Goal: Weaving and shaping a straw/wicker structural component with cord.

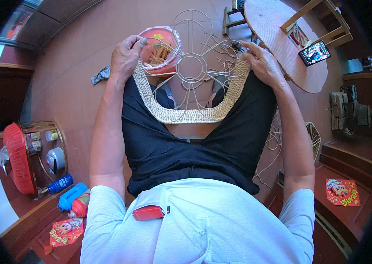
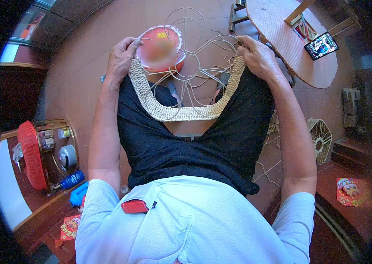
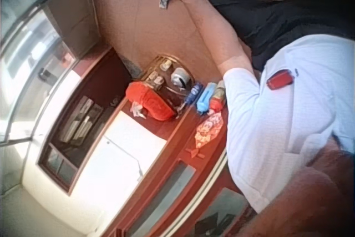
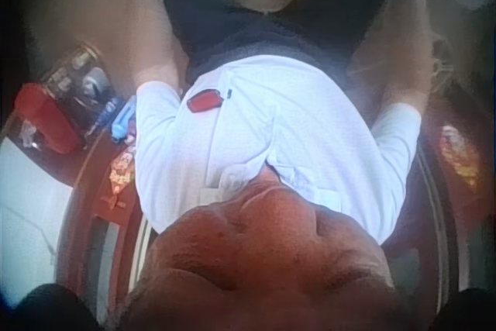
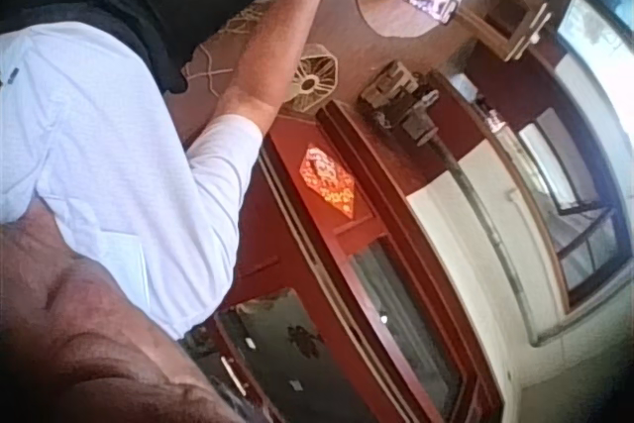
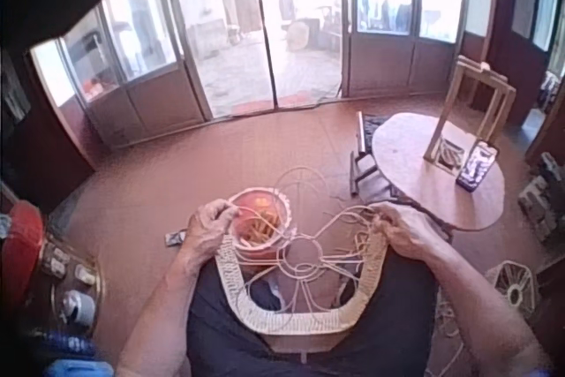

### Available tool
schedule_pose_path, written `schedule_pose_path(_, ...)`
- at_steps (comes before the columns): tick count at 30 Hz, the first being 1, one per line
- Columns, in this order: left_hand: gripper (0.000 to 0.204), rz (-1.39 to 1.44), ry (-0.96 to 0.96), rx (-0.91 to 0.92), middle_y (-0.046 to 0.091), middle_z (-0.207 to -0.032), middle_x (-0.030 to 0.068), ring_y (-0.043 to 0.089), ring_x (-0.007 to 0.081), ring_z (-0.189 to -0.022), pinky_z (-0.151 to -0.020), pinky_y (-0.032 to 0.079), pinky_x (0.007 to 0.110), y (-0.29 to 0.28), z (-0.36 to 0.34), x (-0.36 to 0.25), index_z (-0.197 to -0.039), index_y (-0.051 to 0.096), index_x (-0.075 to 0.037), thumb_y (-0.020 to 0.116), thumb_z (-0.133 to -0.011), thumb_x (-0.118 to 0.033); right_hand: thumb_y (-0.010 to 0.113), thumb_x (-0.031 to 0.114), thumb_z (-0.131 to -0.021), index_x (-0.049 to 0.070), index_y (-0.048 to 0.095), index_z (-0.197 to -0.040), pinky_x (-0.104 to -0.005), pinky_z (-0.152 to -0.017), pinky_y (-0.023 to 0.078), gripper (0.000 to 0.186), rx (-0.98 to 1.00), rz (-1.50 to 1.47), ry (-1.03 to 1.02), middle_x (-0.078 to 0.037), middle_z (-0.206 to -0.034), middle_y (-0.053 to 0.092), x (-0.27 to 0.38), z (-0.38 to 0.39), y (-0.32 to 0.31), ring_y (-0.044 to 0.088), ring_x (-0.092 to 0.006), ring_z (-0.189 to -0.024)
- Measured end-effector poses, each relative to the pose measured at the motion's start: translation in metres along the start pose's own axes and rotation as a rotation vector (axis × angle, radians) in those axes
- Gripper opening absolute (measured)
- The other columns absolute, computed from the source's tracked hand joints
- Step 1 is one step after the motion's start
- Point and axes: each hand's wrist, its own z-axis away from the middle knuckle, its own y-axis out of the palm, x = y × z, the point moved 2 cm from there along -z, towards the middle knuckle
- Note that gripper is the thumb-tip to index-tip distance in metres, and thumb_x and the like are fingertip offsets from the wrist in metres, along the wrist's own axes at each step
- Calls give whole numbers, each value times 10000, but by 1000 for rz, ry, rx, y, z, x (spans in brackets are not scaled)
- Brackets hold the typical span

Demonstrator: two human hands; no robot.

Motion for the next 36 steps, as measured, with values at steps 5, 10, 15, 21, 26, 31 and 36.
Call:
schedule_pose_path(5, 235, 152, 167, -55, 637, -817, -85, 546, 23, -747, -658, 443, 222, -16, 9, -14, -1076, 790, -32, 671, -1095, -235, 597, 264, -1099, 85, 708, -1379, -359, -847, 563, 351, -19, -92, -52, -90, -980, 746, -9, 0, -5, 718, -203, -894)
schedule_pose_path(10, 224, 157, 292, -155, 648, -830, -94, 531, 2, -721, -626, 426, 202, -50, 16, -54, -1117, 794, -39, 702, -1085, -241, 562, 241, -1141, 147, 724, -1397, -265, -746, 524, 317, -178, -119, -112, 7, -836, 654, 13, 7, -19, 612, -63, -801)
schedule_pose_path(15, 218, 285, 399, -200, 527, -757, -114, 437, -19, -651, -552, 317, 196, -98, 46, -107, -1170, 794, -68, 675, -1103, -238, 561, 267, -1146, 168, 725, -1417, -265, -719, 512, 332, -472, -63, -333, 27, -859, 662, 78, 32, -75, 603, -61, -785)
schedule_pose_path(21, 210, 276, 490, -303, 522, -750, -118, 406, -9, -643, -552, 284, 199, -122, 87, -130, -1170, 796, -70, 704, -1084, -238, 551, 250, -1149, 164, 725, -1424, -296, -794, 551, 337, -494, -15, -368, -19, -929, 716, 116, 68, -99, 677, -105, -878)
schedule_pose_path(26, 193, 251, 474, -402, 769, -936, -33, 655, 23, -846, -722, 517, 187, -125, 106, -133, -1135, 813, -47, 746, -1053, -208, 574, 247, -1138, 151, 703, -1447, -312, -843, 575, 349, -511, -68, -409, -32, -971, 734, 122, 78, -98, 704, -130, -917)
schedule_pose_path(31, 165, 217, 495, -591, 775, -939, -26, 669, 33, -856, -748, 535, 209, -123, 114, -132, -1114, 814, -55, 762, -1043, -194, 607, 210, -1111, 153, 678, -1473, -317, -861, 582, 373, -603, 2, -458, -56, -1057, 743, 137, 85, -89, 715, -142, -980)
schedule_pose_path(36, 123, 198, 534, -622, 773, -933, -26, 666, 31, -843, -736, 531, 207, -104, 131, -143, -1095, 808, -72, 775, -1032, -172, 662, 77, -1023, 145, 640, -1510, -305, -852, 584, 492, -644, -37, -361, -109, -1303, 643, 113, 90, -68, 682, -159, -1035)
